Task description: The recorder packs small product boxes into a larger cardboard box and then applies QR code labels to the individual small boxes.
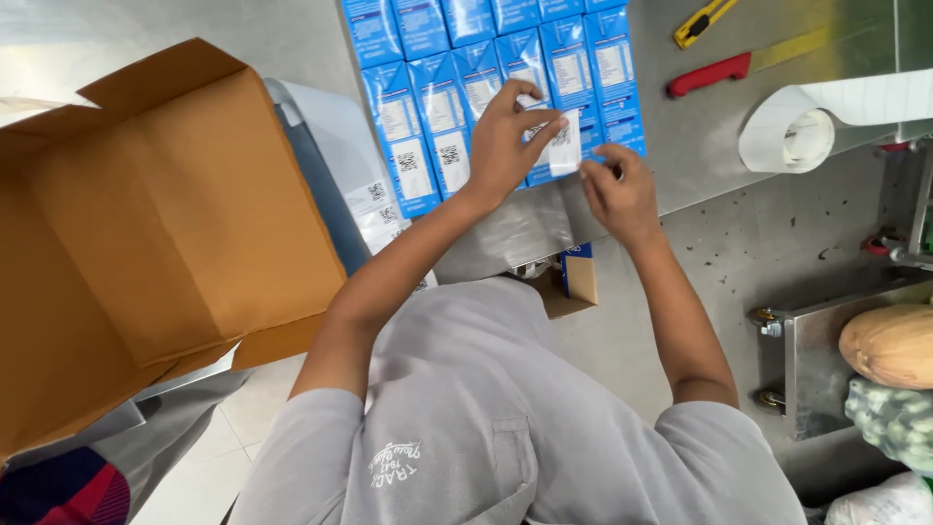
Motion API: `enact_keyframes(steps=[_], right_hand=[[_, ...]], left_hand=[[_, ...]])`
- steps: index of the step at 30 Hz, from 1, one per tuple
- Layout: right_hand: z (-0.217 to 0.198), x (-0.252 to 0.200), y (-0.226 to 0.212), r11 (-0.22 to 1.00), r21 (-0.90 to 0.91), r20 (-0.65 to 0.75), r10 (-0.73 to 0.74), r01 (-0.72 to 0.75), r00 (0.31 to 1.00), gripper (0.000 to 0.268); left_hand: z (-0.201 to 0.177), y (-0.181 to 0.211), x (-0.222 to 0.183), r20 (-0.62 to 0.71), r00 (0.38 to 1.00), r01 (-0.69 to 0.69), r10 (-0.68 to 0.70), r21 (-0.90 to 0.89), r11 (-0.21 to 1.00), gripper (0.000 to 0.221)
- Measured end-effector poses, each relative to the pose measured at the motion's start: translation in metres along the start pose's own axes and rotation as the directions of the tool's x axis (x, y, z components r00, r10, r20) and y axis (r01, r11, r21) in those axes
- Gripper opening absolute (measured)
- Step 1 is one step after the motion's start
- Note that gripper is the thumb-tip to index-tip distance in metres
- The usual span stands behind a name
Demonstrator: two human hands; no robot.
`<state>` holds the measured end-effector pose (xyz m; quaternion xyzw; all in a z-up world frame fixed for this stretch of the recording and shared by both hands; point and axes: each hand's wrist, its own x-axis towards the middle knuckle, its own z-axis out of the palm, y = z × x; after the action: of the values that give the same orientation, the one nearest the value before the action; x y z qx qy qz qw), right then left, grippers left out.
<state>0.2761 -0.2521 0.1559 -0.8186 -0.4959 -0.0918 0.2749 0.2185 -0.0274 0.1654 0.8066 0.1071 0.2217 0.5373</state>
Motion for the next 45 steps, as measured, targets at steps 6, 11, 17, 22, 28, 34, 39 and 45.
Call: enact_keyframes(steps=[6, 11, 17, 22, 28, 34, 39, 45], right_hand=[[0.007, 0.003, 0.042, 0.997, -0.044, 0.031, 0.063, -0.062, 0.998, 0.024], [0.011, 0.004, 0.047, 0.999, -0.024, 0.064, 0.048, -0.046, 0.997, 0.025], [-0.001, 0.005, 0.045, 0.999, -0.036, 0.120, 0.027, -0.023, 0.992, 0.029], [-0.009, -0.003, 0.028, 0.987, -0.161, 0.332, 0.063, -0.009, 0.941, 0.044], [0.019, 0.026, 0.018, 0.942, -0.282, 0.412, 0.293, -0.185, 0.863, 0.068], [0.046, 0.069, -0.001, 0.866, -0.424, 0.340, 0.425, -0.266, 0.839, 0.071], [0.086, 0.063, -0.050, 0.955, -0.192, 0.118, 0.251, -0.227, 0.961, 0.072], [0.107, 0.050, -0.161, 0.981, 0.194, 0.057, -0.030, 0.019, 0.998, 0.039]], left_hand=[[0.046, -0.032, 0.023, 0.007, 0.989, -0.142, 0.144, 0.235, 0.962, 0.016], [0.055, -0.045, 0.026, 0.061, 0.983, -0.182, 0.171, 0.323, 0.929, 0.017], [0.063, -0.065, 0.029, 0.086, 0.971, -0.240, 0.224, 0.419, 0.876, 0.040], [0.022, -0.048, 0.034, -0.080, 0.984, -0.118, 0.162, 0.391, 0.913, 0.047], [-0.088, -0.002, -0.065, -0.166, 0.977, 0.145, -0.134, 0.062, 0.987, 0.027], [-0.102, -0.058, -0.219, -0.303, 0.902, 0.378, -0.309, 0.202, 0.904, 0.069], [-0.073, -0.158, -0.232, -0.379, 0.761, 0.569, -0.526, 0.001, 0.822, 0.103], [-0.080, -0.157, -0.209, -0.429, 0.692, 0.470, -0.581, -0.343, 0.813, 0.070]])
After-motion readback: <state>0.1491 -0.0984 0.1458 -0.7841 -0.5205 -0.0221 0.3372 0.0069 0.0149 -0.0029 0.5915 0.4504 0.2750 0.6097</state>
